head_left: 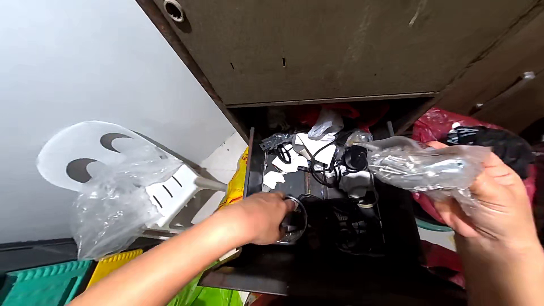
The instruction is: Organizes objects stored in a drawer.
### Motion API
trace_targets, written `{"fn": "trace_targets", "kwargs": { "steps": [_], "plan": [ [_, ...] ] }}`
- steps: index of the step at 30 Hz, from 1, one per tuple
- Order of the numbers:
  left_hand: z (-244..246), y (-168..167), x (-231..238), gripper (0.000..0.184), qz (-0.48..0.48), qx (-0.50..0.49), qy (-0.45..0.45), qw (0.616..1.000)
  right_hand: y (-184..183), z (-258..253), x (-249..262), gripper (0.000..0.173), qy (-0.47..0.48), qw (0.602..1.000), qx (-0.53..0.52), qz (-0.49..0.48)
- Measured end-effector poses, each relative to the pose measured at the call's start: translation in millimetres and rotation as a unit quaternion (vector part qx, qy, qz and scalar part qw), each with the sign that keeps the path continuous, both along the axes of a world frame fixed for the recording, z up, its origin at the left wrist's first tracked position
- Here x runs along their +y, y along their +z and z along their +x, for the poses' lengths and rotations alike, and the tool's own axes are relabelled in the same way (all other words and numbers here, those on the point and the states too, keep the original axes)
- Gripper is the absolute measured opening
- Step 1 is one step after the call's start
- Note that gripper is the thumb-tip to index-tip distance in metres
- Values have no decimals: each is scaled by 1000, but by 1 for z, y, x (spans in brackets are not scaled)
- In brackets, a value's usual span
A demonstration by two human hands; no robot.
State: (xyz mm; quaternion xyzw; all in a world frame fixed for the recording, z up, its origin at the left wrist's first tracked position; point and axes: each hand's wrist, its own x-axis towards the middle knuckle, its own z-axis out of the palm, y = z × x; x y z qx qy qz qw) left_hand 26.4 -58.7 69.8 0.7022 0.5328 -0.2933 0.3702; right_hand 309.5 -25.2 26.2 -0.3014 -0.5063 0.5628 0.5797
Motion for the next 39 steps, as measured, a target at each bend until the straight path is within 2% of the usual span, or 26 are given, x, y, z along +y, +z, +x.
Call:
{"fn": "trace_targets", "kwargs": {
  "steps": [2,4,6,8,10,12,13,14,16,18,20,21,23,26,28,32,36,39],
  "plan": [
    [-8,20,1,34,73,-83,26,994,3,1,-2,27,-18,999,27,-28],
    [-1,14,3,24,133,-195,34,971,3,3,-1,27,-22,999,40,-30],
    [26,-6,7,29,86,-254,20,963,1,4,0,26,-20,998,50,-25],
    [61,-33,10,48,-22,-229,-28,973,-1,4,1,25,-21,998,54,-23],
    [91,-67,4,59,-66,-215,-44,973,-2,3,1,26,-27,998,55,-25],
    [106,-86,-1,72,-87,-232,-33,968,-2,2,0,28,-40,997,56,-29],
    [108,-86,-1,74,-92,-236,-34,967,-2,2,0,29,-42,997,58,-30],
    [104,-80,1,64,-81,-233,-37,968,-2,4,0,29,-43,997,61,-31],
    [84,-60,6,32,-47,-197,-29,979,-2,8,-1,30,-44,996,69,-35],
    [58,-48,11,24,-33,-99,-16,994,-1,8,-2,33,-61,993,88,-44],
    [46,-53,14,21,-77,50,-48,995,1,4,-2,35,-78,989,114,-52],
    [44,-64,12,24,-109,104,-80,985,2,3,-2,36,-79,988,120,-55],
    [41,-96,4,28,-151,147,-122,970,5,1,-3,38,-71,988,121,-58],
    [34,-145,0,29,-165,165,-116,965,5,0,-3,36,-56,991,108,-60],
    [31,-161,1,28,-155,169,-99,968,4,0,-2,36,-52,992,98,-61],
    [30,-139,8,33,-123,140,-64,980,3,2,-2,34,-53,992,90,-66],
    [19,-71,10,30,-69,71,-44,994,2,3,-2,34,-44,992,103,-49],
    [12,-14,3,19,-25,-64,10,998,4,2,-3,35,-36,991,119,-46]
  ]
}}
